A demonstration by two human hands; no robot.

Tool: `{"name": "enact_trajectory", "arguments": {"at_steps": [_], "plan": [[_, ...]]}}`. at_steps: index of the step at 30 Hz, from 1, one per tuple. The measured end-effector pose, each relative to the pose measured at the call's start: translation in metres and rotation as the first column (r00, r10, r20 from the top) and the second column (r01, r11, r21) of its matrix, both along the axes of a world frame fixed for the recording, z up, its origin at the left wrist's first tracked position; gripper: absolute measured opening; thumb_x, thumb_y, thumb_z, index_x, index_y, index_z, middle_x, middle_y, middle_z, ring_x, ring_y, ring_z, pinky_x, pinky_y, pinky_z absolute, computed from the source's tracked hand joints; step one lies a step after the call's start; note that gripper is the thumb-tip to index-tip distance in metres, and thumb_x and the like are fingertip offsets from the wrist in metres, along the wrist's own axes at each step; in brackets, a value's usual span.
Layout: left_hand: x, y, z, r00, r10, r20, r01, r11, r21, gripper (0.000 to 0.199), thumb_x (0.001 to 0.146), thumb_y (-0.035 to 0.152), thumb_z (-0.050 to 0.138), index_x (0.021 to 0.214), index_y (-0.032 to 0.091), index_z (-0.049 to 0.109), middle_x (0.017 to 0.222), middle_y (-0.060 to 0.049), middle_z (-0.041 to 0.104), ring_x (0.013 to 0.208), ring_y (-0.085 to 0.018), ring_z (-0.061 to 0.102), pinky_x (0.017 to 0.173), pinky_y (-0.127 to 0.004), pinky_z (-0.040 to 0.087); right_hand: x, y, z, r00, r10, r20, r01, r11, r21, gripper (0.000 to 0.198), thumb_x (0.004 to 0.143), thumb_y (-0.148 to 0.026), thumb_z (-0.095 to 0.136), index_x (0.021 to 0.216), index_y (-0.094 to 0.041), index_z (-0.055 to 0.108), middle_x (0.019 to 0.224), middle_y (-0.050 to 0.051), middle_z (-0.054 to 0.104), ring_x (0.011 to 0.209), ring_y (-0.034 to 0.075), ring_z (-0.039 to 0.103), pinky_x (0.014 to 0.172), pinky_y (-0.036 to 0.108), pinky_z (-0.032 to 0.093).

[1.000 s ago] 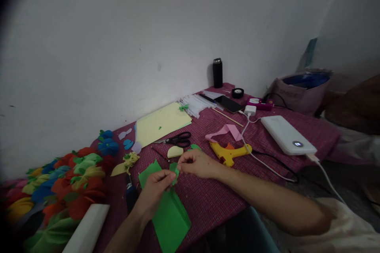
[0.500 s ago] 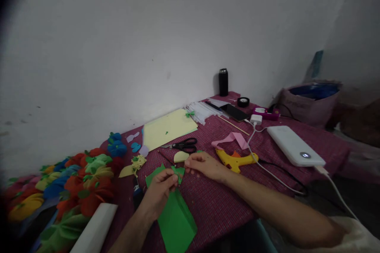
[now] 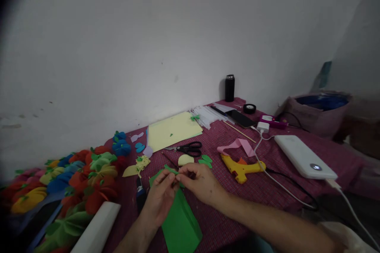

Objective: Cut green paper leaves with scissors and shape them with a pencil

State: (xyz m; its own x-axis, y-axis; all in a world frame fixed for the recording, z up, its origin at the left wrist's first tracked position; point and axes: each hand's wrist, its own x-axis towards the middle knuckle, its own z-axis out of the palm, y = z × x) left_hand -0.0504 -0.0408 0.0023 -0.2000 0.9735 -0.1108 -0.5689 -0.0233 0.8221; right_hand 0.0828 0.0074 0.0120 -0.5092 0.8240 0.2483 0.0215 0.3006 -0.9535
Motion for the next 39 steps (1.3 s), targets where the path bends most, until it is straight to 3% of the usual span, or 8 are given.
{"name": "enact_trajectory", "arguments": {"at_steps": [10,17,23,28,30,32,33,39], "plan": [[-0.007,0.003,-0.006,0.945,0.099,-0.312,-0.086,0.995,0.057,0.023,0.067,0.035,0.074,0.063,0.015,0.064,0.059,0.002,0.056,0.058,-0.011,0.048,0.057,-0.023,0.038,0.005,0.008,-0.008,0.999,0.029,0.045,-0.024,0.995,-0.099,0.016,0.073,-0.03,0.061,0.062,-0.018,0.061,0.053,-0.003,0.052,0.049,0.011,0.043,0.047,0.023,0.031],[-0.007,0.006,-0.01,0.946,0.124,-0.298,-0.121,0.992,0.029,0.025,0.065,0.039,0.075,0.067,0.016,0.066,0.059,0.002,0.055,0.058,-0.012,0.048,0.056,-0.023,0.038,-0.002,0.003,-0.005,0.996,0.092,-0.017,-0.091,0.915,-0.392,0.022,0.064,-0.037,0.068,0.059,-0.018,0.059,0.053,-0.003,0.055,0.045,0.009,0.045,0.046,0.022,0.036],[-0.004,0.006,-0.005,0.966,0.171,-0.195,-0.178,0.984,-0.02,0.03,0.057,0.036,0.08,0.073,0.015,0.067,0.064,0.002,0.059,0.058,-0.011,0.049,0.056,-0.023,0.039,-0.014,-0.003,-0.012,0.992,0.028,-0.126,-0.08,0.903,-0.422,0.029,0.066,-0.042,0.07,0.062,-0.016,0.06,0.057,-0.003,0.056,0.048,0.008,0.046,0.045,0.02,0.038],[-0.007,0.006,-0.001,0.975,0.195,-0.104,-0.199,0.98,-0.031,0.03,0.057,0.037,0.08,0.07,0.015,0.065,0.061,0.003,0.058,0.057,-0.01,0.051,0.054,-0.022,0.039,-0.015,0.006,-0.018,0.986,0.164,-0.001,-0.157,0.943,-0.294,0.031,0.076,-0.046,0.062,0.071,-0.015,0.062,0.061,0.0,0.059,0.053,0.011,0.052,0.048,0.021,0.043],[-0.011,0.006,0.002,0.964,0.241,-0.108,-0.247,0.968,-0.042,0.03,0.055,0.035,0.081,0.07,0.015,0.064,0.065,0.001,0.06,0.059,-0.01,0.052,0.055,-0.021,0.039,-0.011,0.025,-0.014,0.953,0.192,0.234,-0.181,0.981,-0.067,0.029,0.084,-0.041,0.051,0.083,-0.015,0.064,0.07,0.003,0.065,0.061,0.014,0.059,0.056,0.024,0.047],[-0.016,0.007,0.004,0.956,0.271,-0.109,-0.277,0.96,-0.048,0.032,0.055,0.036,0.081,0.072,0.015,0.064,0.069,-0.001,0.064,0.064,-0.012,0.055,0.059,-0.022,0.041,-0.007,0.053,-0.006,0.863,-0.051,0.503,-0.128,0.941,0.314,0.027,0.09,-0.028,0.041,0.103,-0.016,0.062,0.094,0.006,0.068,0.083,0.016,0.062,0.072,0.026,0.048],[-0.018,0.008,0.004,0.957,0.27,-0.108,-0.277,0.959,-0.053,0.032,0.056,0.037,0.08,0.073,0.015,0.063,0.071,-0.002,0.065,0.066,-0.013,0.057,0.06,-0.023,0.042,-0.007,0.069,-0.002,0.826,-0.115,0.552,-0.115,0.924,0.366,0.029,0.088,-0.022,0.042,0.111,-0.016,0.059,0.101,0.009,0.067,0.089,0.019,0.062,0.077,0.028,0.046],[-0.028,0.011,0.005,0.959,0.267,-0.096,-0.275,0.957,-0.089,0.035,0.052,0.037,0.081,0.073,0.017,0.061,0.071,-0.001,0.065,0.067,-0.014,0.058,0.059,-0.024,0.044,-0.017,0.139,-0.002,0.622,-0.146,0.769,-0.237,0.902,0.362,0.045,0.067,-0.008,0.061,0.111,-0.015,0.062,0.109,0.013,0.065,0.102,0.026,0.058,0.085,0.031,0.041]]}}
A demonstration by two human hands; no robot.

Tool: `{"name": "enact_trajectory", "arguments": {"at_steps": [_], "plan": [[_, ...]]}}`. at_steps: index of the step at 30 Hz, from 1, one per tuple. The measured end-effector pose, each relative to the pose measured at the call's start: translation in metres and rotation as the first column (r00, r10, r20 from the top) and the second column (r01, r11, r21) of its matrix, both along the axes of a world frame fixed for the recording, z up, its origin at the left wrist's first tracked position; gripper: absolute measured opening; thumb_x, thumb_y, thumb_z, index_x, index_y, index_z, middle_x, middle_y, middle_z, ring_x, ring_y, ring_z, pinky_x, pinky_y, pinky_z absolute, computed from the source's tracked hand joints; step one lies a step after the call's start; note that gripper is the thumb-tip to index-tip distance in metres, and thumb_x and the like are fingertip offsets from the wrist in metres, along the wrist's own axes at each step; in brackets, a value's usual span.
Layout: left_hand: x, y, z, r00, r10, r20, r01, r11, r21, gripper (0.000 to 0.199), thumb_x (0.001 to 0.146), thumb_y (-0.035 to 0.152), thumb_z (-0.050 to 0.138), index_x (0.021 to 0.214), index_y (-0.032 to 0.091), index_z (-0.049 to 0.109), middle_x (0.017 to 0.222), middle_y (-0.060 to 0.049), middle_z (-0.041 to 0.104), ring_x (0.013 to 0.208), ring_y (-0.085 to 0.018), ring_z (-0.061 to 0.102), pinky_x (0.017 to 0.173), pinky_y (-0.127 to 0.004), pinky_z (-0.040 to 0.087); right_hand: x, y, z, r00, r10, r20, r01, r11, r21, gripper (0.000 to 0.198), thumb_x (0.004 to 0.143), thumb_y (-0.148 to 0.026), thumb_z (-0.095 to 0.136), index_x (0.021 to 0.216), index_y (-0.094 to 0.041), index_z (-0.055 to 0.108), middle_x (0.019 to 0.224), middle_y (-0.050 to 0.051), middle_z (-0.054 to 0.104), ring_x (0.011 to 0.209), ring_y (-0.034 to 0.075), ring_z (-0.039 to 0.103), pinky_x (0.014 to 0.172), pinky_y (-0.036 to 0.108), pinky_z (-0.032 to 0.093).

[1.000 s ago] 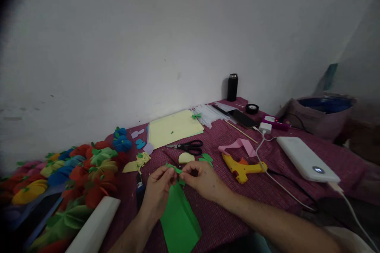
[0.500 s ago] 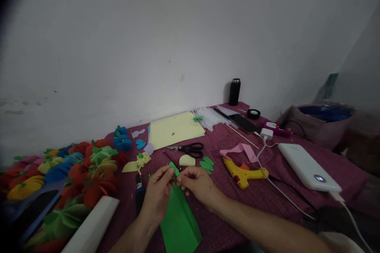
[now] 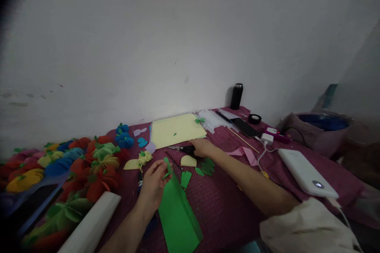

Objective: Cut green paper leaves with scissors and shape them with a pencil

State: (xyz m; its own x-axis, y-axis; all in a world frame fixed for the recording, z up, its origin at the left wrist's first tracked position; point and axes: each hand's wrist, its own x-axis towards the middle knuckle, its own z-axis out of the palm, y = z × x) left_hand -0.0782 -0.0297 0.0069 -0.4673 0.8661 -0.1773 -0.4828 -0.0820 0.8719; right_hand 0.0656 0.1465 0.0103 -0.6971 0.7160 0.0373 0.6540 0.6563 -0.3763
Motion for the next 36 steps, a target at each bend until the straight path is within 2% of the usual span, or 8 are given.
{"name": "enact_trajectory", "arguments": {"at_steps": [6,11,17,21,24,28,30,36], "plan": [[0.001,-0.001,0.0,0.998,-0.029,0.049,0.028,1.0,0.006,0.036,0.049,0.032,0.084,0.073,0.016,0.063,0.072,-0.002,0.066,0.066,-0.013,0.057,0.058,-0.024,0.044,-0.004,0.005,-0.011,0.99,-0.027,0.138,0.027,1.0,0.001,0.058,0.062,-0.01,0.065,0.119,-0.012,0.057,0.114,0.018,0.061,0.102,0.03,0.057,0.082,0.034,0.042],[0.002,-0.003,0.002,0.999,-0.017,0.036,0.016,0.999,0.028,0.038,0.048,0.031,0.085,0.076,0.014,0.068,0.073,-0.003,0.066,0.066,-0.012,0.056,0.058,-0.023,0.043,0.002,0.001,0.012,0.991,0.071,0.112,-0.061,0.995,-0.082,0.058,0.062,-0.008,0.065,0.118,-0.019,0.06,0.104,0.009,0.067,0.095,0.026,0.06,0.079,0.031,0.043],[0.002,-0.004,0.005,0.999,-0.033,0.019,0.033,0.999,0.041,0.035,0.051,0.033,0.084,0.077,0.013,0.07,0.073,-0.004,0.066,0.063,-0.011,0.055,0.056,-0.022,0.041,0.044,-0.038,0.034,0.988,0.142,-0.062,-0.153,0.962,-0.225,0.058,0.081,-0.037,0.058,0.133,-0.016,0.043,0.097,0.006,0.068,0.076,0.017,0.062,0.066,0.027,0.047],[0.006,-0.009,0.009,0.999,-0.05,-0.008,0.051,0.997,0.062,0.033,0.052,0.031,0.084,0.076,0.013,0.071,0.068,-0.002,0.065,0.058,-0.01,0.053,0.054,-0.022,0.039,0.079,-0.1,0.029,0.927,0.004,-0.374,-0.218,0.818,-0.532,0.055,0.086,-0.048,0.052,0.129,-0.016,0.042,0.084,0.005,0.065,0.067,0.016,0.06,0.058,0.027,0.048],[0.009,-0.013,0.014,0.998,-0.058,-0.022,0.06,0.995,0.076,0.03,0.052,0.031,0.084,0.073,0.013,0.071,0.064,-0.001,0.063,0.056,-0.009,0.051,0.053,-0.021,0.037,0.093,-0.142,0.029,0.913,-0.033,-0.407,-0.261,0.717,-0.646,0.062,0.083,-0.046,0.057,0.136,-0.022,0.034,0.088,0.005,0.063,0.073,0.018,0.061,0.063,0.029,0.05],[0.012,-0.018,0.021,0.996,-0.089,-0.012,0.089,0.993,0.076,0.03,0.052,0.034,0.083,0.069,0.014,0.069,0.062,-0.001,0.063,0.054,-0.009,0.05,0.051,-0.021,0.037,0.092,-0.168,0.034,0.905,-0.033,-0.425,-0.239,0.786,-0.57,0.062,0.082,-0.057,0.053,0.134,-0.024,0.042,0.095,0.007,0.057,0.083,0.021,0.058,0.074,0.034,0.048],[0.012,-0.019,0.023,0.995,-0.095,-0.019,0.096,0.993,0.073,0.029,0.053,0.034,0.083,0.069,0.014,0.069,0.063,-0.001,0.064,0.055,-0.009,0.05,0.05,-0.021,0.036,0.088,-0.171,0.034,0.897,-0.021,-0.442,-0.255,0.791,-0.556,0.065,0.083,-0.061,0.047,0.135,-0.023,0.042,0.094,0.007,0.057,0.087,0.023,0.056,0.079,0.036,0.046],[0.011,-0.019,0.021,0.993,-0.094,-0.066,0.1,0.991,0.086,0.023,0.057,0.032,0.079,0.067,0.014,0.068,0.061,0.0,0.062,0.053,-0.008,0.046,0.048,-0.02,0.033,0.075,-0.167,0.018,0.839,-0.007,-0.543,-0.396,0.677,-0.621,0.062,0.081,-0.062,0.05,0.127,-0.02,0.047,0.092,0.006,0.057,0.083,0.02,0.053,0.07,0.031,0.044]]}}
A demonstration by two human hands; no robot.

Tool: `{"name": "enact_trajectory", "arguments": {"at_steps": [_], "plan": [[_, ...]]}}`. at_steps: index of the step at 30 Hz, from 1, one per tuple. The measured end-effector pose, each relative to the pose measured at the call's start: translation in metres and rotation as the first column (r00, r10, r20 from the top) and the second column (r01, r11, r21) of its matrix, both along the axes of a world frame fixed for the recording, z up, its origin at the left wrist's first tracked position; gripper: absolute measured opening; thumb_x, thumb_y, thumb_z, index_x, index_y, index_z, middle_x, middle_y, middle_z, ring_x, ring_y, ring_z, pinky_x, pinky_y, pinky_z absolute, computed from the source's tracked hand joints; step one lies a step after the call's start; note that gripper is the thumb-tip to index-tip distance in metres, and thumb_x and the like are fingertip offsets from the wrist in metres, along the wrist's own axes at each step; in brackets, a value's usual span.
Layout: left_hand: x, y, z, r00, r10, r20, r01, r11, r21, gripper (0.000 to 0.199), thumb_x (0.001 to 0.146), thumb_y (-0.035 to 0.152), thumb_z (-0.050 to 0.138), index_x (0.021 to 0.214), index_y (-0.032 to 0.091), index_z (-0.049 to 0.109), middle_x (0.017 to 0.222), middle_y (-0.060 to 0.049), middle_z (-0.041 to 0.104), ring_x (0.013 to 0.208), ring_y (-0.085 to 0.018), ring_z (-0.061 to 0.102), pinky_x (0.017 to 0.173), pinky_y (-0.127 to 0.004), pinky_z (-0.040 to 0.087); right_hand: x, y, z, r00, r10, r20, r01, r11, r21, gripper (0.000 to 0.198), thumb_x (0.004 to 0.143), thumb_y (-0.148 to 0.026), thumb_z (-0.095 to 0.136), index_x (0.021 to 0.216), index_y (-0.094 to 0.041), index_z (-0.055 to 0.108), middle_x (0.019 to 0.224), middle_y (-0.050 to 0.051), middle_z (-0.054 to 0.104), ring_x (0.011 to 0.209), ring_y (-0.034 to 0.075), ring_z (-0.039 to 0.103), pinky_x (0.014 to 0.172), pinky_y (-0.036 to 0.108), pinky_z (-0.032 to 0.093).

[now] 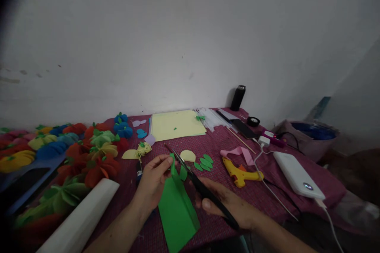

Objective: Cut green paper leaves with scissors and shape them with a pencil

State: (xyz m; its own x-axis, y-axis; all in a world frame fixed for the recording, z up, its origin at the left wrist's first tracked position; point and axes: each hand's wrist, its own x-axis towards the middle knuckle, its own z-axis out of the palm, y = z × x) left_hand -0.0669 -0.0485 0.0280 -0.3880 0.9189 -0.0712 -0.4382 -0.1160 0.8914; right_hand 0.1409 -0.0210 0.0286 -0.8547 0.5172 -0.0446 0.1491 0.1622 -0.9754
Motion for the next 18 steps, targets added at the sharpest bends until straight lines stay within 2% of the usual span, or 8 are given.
{"name": "enact_trajectory", "arguments": {"at_steps": [4,10,18], "plan": [[0.0001,0.0002,-0.0024,1.0,0.003,-0.02,-0.003,1.0,-0.003,0.019,0.059,0.03,0.077,0.066,0.015,0.067,0.058,0.002,0.057,0.052,-0.008,0.043,0.048,-0.02,0.031,-0.0037,0.0003,-0.0069,0.999,0.036,-0.04,-0.038,0.998,-0.042,0.06,0.083,-0.058,0.051,0.13,-0.021,0.045,0.091,0.005,0.057,0.079,0.017,0.052,0.066,0.028,0.042],[-0.0001,0.0004,-0.0041,0.997,-0.023,-0.078,0.024,1.0,0.005,0.016,0.063,0.029,0.073,0.064,0.015,0.066,0.057,0.002,0.056,0.051,-0.008,0.041,0.047,-0.02,0.029,-0.0033,-0.0006,-0.0064,1.0,-0.004,-0.015,0.004,1.0,-0.009,0.059,0.083,-0.057,0.052,0.128,-0.02,0.048,0.086,0.004,0.055,0.076,0.016,0.049,0.068,0.028,0.041],[0.0009,0.0021,-0.0085,0.998,-0.036,-0.059,0.036,0.999,-0.003,0.018,0.061,0.03,0.075,0.063,0.015,0.066,0.055,0.002,0.054,0.05,-0.008,0.041,0.047,-0.019,0.029,-0.0011,-0.0016,-0.0109,0.998,-0.051,0.048,0.052,0.999,-0.016,0.063,0.079,-0.062,0.052,0.124,-0.018,0.051,0.078,0.003,0.051,0.062,0.013,0.041,0.053,0.024,0.035]]}}
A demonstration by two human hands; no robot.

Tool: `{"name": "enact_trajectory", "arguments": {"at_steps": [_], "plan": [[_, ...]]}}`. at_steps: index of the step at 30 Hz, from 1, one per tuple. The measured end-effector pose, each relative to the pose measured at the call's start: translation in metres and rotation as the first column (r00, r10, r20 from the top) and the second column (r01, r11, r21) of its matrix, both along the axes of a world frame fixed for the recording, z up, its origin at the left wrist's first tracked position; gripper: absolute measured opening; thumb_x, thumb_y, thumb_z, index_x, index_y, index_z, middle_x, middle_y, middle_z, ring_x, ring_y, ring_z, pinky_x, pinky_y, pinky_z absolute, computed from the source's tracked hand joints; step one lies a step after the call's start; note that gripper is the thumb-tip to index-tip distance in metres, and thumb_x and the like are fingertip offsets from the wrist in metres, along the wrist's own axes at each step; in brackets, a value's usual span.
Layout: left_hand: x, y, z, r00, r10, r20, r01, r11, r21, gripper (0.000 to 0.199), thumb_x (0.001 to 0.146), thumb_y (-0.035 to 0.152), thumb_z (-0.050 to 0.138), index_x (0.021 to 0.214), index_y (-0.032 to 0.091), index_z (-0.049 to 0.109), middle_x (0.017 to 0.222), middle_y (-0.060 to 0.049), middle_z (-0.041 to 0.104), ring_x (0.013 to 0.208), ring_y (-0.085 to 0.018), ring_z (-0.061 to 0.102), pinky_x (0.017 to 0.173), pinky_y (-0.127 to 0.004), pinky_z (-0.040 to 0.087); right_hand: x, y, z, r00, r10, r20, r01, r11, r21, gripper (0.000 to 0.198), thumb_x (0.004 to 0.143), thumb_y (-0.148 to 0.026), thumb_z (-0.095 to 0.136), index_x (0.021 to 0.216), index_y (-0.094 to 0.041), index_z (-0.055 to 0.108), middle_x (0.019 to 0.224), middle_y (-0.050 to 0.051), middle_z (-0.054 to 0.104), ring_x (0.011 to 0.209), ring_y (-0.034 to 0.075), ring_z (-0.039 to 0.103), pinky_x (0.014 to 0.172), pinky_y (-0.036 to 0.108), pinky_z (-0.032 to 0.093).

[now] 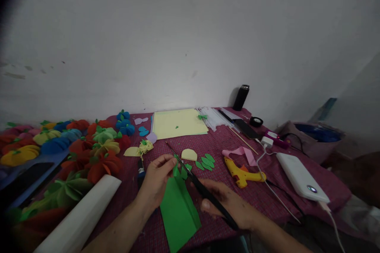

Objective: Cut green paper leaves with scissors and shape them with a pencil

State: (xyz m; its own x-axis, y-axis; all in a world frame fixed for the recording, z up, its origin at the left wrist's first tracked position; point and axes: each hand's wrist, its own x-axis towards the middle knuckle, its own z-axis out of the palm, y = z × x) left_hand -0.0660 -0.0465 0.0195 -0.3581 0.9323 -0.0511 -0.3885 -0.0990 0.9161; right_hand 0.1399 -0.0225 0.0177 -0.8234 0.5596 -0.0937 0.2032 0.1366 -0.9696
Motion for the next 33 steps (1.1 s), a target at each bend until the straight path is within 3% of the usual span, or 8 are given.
{"name": "enact_trajectory", "arguments": {"at_steps": [14,19,25,28,30,33], "plan": [[0.0,0.002,-0.002,1.0,-0.013,0.01,0.013,1.0,-0.015,0.02,0.06,0.032,0.075,0.061,0.015,0.066,0.057,0.0,0.058,0.05,-0.008,0.043,0.049,-0.02,0.03,0.001,0.004,0.0,0.997,-0.01,0.077,0.006,0.999,0.051,0.063,0.08,-0.061,0.051,0.125,-0.018,0.052,0.069,-0.001,0.044,0.057,0.011,0.036,0.049,0.022,0.032],[0.002,0.0,0.001,0.996,0.03,0.089,-0.027,0.999,-0.027,0.019,0.057,0.03,0.078,0.063,0.016,0.066,0.056,0.003,0.054,0.05,-0.008,0.043,0.049,-0.02,0.03,0.002,0.0,-0.009,0.997,-0.047,0.058,0.047,0.999,-0.003,0.062,0.082,-0.058,0.052,0.129,-0.018,0.048,0.077,0.002,0.051,0.06,0.013,0.043,0.054,0.025,0.039],[0.003,0.0,0.0,0.99,0.033,0.135,-0.032,0.999,-0.013,0.023,0.056,0.032,0.08,0.064,0.015,0.068,0.054,0.004,0.051,0.05,-0.008,0.042,0.051,-0.021,0.031,0.001,-0.003,-0.011,0.993,-0.085,0.088,0.079,0.995,0.066,0.064,0.082,-0.059,0.05,0.13,-0.018,0.047,0.081,0.005,0.057,0.06,0.015,0.05,0.056,0.028,0.044],[0.003,0.001,-0.002,0.991,0.041,0.127,-0.041,0.999,-0.004,0.023,0.057,0.032,0.08,0.065,0.015,0.069,0.055,0.003,0.052,0.052,-0.008,0.043,0.053,-0.021,0.033,0.0,-0.002,-0.008,0.991,-0.101,0.086,0.089,0.986,0.139,0.059,0.083,-0.055,0.051,0.13,-0.019,0.049,0.097,0.01,0.062,0.082,0.023,0.059,0.069,0.036,0.049],[0.002,0.002,-0.004,0.992,0.042,0.118,-0.042,0.999,-0.003,0.022,0.057,0.032,0.08,0.066,0.014,0.069,0.056,0.002,0.054,0.053,-0.009,0.044,0.053,-0.021,0.034,0.0,-0.002,-0.005,0.992,-0.103,0.076,0.089,0.981,0.17,0.056,0.084,-0.052,0.052,0.129,-0.019,0.051,0.108,0.012,0.062,0.102,0.029,0.056,0.086,0.042,0.047],[0.002,0.002,-0.005,0.993,0.043,0.112,-0.042,0.999,-0.009,0.022,0.057,0.032,0.08,0.066,0.014,0.069,0.056,0.002,0.054,0.053,-0.009,0.045,0.054,-0.022,0.035,-0.001,-0.002,0.0,0.993,-0.086,0.08,0.07,0.98,0.186,0.055,0.084,-0.05,0.053,0.129,-0.019,0.052,0.116,0.012,0.062,0.109,0.031,0.054,0.094,0.046,0.042]]}}
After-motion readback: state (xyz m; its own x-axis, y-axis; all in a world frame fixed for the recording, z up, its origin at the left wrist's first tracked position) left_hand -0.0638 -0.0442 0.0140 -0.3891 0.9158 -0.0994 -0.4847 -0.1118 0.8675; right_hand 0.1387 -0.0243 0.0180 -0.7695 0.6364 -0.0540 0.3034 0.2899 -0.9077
